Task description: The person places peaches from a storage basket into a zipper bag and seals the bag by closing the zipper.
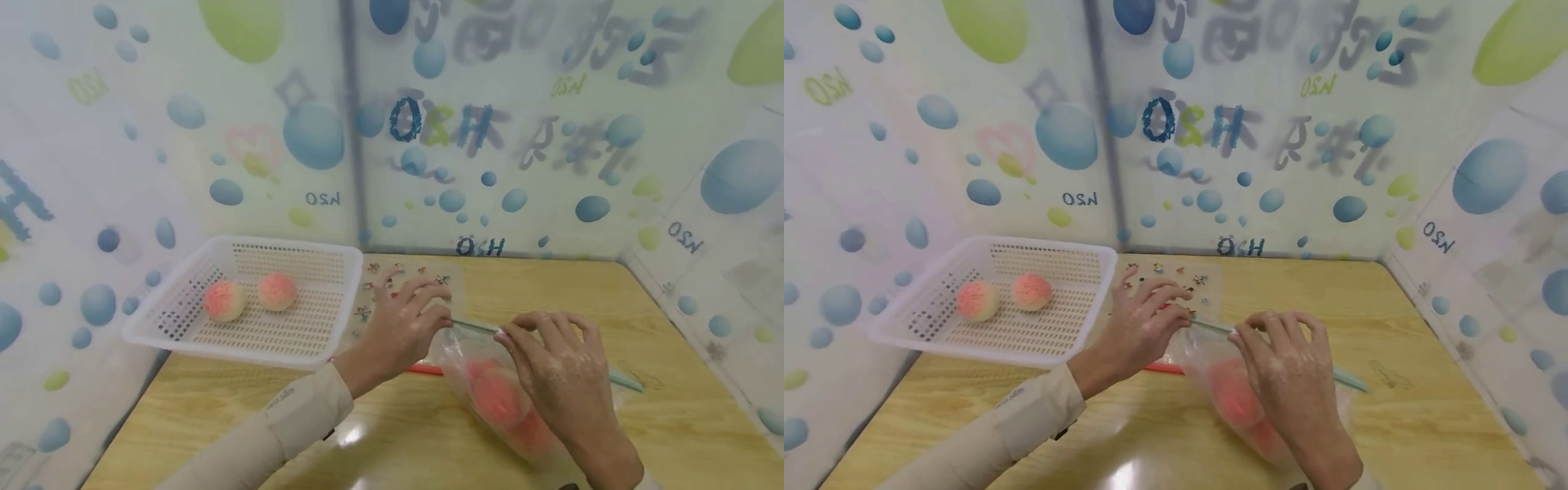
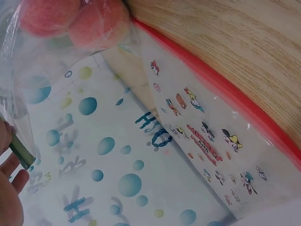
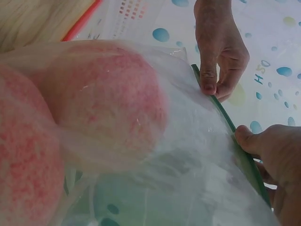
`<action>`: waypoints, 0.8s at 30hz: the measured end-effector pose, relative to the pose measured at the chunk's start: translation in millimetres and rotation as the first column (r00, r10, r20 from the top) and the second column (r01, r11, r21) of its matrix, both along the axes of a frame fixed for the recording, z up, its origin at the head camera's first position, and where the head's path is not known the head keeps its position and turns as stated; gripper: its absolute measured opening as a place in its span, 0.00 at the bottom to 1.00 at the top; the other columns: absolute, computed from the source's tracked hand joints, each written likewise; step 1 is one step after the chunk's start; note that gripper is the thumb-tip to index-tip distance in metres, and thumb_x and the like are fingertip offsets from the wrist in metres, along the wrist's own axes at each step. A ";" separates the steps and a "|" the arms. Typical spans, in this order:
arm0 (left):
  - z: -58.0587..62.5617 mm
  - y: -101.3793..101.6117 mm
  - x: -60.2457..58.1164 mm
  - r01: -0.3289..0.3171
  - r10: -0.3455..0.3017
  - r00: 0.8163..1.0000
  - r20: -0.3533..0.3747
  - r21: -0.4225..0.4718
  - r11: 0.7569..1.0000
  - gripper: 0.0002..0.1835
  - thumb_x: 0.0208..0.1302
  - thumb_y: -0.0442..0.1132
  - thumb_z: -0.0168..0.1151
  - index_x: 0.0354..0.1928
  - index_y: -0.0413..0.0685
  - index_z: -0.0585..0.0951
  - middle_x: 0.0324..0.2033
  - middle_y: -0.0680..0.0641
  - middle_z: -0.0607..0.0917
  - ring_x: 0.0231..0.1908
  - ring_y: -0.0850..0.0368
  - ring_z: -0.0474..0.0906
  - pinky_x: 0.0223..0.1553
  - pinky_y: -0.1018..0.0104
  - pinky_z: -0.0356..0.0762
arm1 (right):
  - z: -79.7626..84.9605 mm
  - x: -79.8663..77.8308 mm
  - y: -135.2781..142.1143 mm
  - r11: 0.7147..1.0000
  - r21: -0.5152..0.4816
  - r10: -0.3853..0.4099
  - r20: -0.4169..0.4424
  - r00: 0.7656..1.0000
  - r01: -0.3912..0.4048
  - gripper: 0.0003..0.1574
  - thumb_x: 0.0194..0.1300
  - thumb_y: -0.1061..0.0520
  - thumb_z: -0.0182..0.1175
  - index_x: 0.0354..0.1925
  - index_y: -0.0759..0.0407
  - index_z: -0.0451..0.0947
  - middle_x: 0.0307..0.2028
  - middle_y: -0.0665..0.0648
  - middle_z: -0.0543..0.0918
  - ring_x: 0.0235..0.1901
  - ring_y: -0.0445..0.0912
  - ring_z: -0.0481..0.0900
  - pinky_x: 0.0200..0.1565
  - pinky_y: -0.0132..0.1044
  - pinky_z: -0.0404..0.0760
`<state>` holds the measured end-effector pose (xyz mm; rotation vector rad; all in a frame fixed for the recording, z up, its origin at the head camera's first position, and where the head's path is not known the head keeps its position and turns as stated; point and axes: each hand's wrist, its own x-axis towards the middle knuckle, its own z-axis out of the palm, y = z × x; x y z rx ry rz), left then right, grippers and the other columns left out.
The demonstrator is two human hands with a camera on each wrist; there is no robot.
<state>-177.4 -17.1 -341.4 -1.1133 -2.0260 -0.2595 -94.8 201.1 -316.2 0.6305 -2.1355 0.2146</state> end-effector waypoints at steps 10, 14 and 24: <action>7.8 2.1 4.0 0.013 -0.016 0.995 0.096 0.033 0.999 0.10 0.60 0.51 0.56 0.38 0.57 0.81 0.51 0.52 0.74 0.55 0.53 0.63 0.57 0.38 0.39 | 7.6 3.3 -2.4 0.999 0.047 -0.001 -0.022 1.000 0.002 0.24 0.68 0.47 0.46 0.32 0.62 0.80 0.32 0.58 0.78 0.33 0.54 0.75 0.42 0.54 0.68; 15.8 11.3 10.2 0.058 -0.060 0.997 0.056 0.041 0.997 0.11 0.59 0.52 0.57 0.38 0.59 0.81 0.52 0.53 0.74 0.54 0.53 0.64 0.57 0.39 0.41 | 10.9 5.4 -2.9 0.998 0.065 -0.007 -0.007 1.000 0.007 0.25 0.69 0.47 0.43 0.33 0.62 0.80 0.33 0.57 0.78 0.33 0.56 0.73 0.41 0.55 0.67; 24.4 17.9 12.8 0.054 -0.055 0.998 0.019 0.070 0.996 0.06 0.62 0.48 0.56 0.34 0.59 0.80 0.48 0.55 0.76 0.53 0.56 0.65 0.57 0.39 0.43 | 24.3 6.1 -1.9 0.998 0.058 -0.004 -0.105 0.994 0.010 0.26 0.68 0.46 0.45 0.30 0.62 0.81 0.31 0.58 0.78 0.31 0.57 0.74 0.39 0.55 0.68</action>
